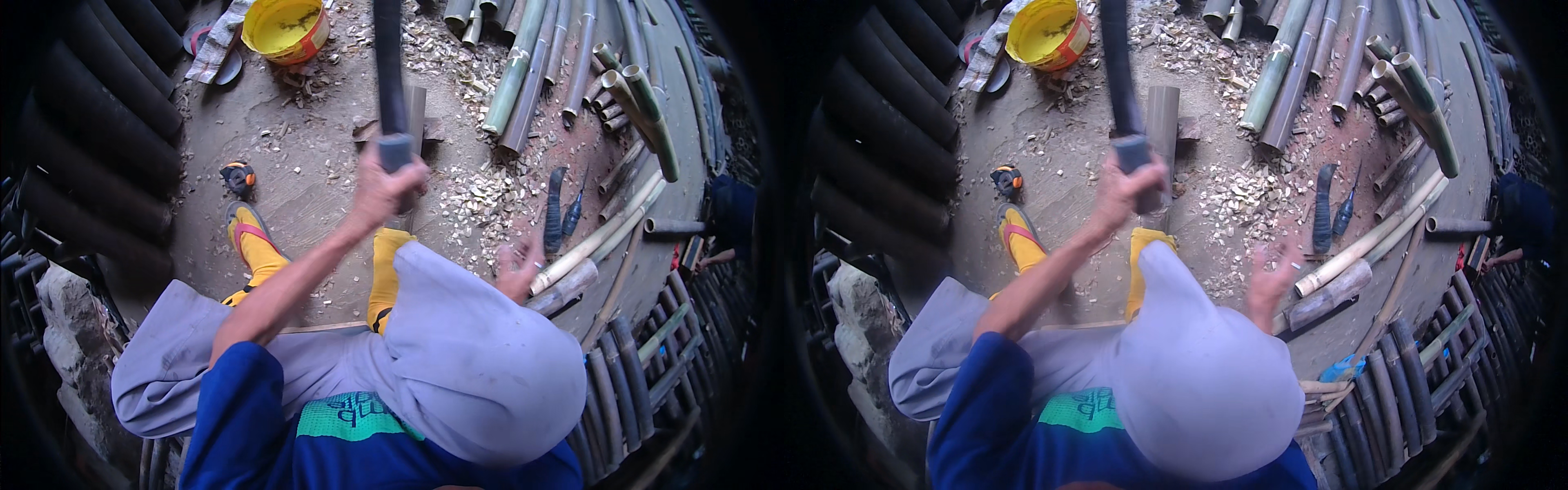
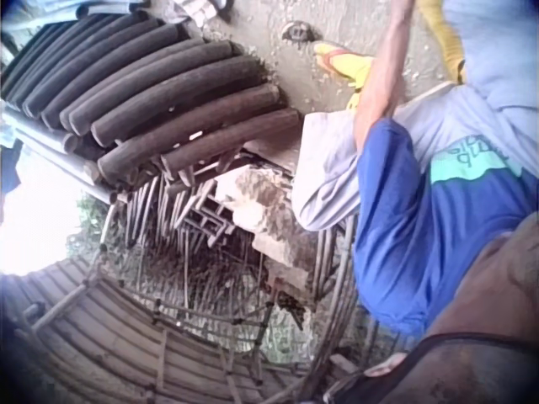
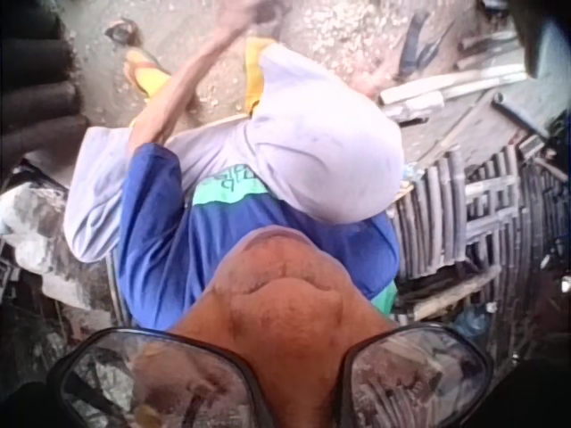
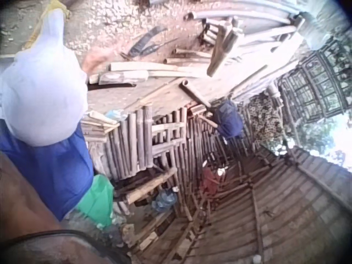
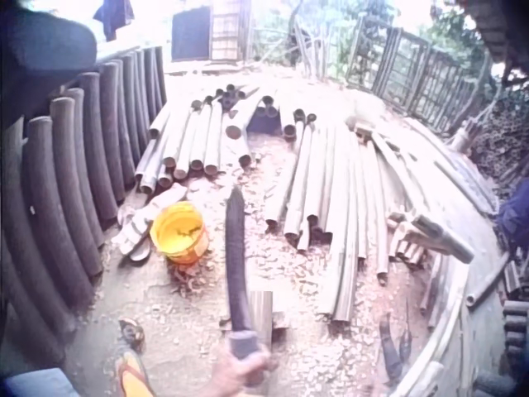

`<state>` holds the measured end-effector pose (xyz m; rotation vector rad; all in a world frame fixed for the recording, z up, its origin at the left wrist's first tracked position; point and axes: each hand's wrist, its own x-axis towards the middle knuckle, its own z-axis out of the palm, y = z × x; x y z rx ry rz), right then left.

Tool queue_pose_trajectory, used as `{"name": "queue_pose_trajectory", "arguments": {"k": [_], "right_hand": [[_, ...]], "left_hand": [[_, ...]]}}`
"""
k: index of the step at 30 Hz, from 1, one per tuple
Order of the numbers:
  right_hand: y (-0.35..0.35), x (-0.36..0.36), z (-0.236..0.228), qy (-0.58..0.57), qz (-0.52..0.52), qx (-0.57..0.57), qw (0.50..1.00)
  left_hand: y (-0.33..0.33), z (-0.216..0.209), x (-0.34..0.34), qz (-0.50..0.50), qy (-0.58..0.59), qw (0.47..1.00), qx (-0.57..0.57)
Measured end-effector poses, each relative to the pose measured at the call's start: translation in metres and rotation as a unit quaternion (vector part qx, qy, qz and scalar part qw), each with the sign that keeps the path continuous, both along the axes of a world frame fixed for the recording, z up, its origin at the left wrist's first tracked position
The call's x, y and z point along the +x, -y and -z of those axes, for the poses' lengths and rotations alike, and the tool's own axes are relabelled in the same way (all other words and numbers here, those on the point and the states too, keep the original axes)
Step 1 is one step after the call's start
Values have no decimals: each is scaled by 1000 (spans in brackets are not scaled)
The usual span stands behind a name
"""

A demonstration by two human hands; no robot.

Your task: The person sits on the ground and uses a hand saw to cut a piece of bamboo. They then use a knife to mark and measure the bamboo with a tape measure. Finally, they use a hammer and chisel to split the bamboo and a file to smooth the edges.

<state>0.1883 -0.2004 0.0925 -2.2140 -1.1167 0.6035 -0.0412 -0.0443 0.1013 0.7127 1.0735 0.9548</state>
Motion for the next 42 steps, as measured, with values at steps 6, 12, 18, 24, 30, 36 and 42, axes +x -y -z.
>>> {"name": "queue_pose_trajectory", "arguments": {"k": [6,12,18,24,30,36,42], "right_hand": [[90,121,53,370,131,-249,885],[89,131,60,359,251,-310,844],[143,193,78,8,345,-74,936],[105,144,13,-162,351,-58,920],[80,69,-28,-4,195,-23,981],[-16,-3,-13,-144,-41,-95,984],[-82,-46,7,-120,-125,-103,979]], "left_hand": [[-39,30,-134,79,-284,948,118],[-44,27,-192,276,-434,821,248],[-50,40,-188,352,-458,803,144],[-46,37,-198,362,-486,780,154],[-64,29,-198,432,-515,731,121],[-81,29,-189,450,-514,714,157],[-91,24,-186,460,-537,685,173]]}}
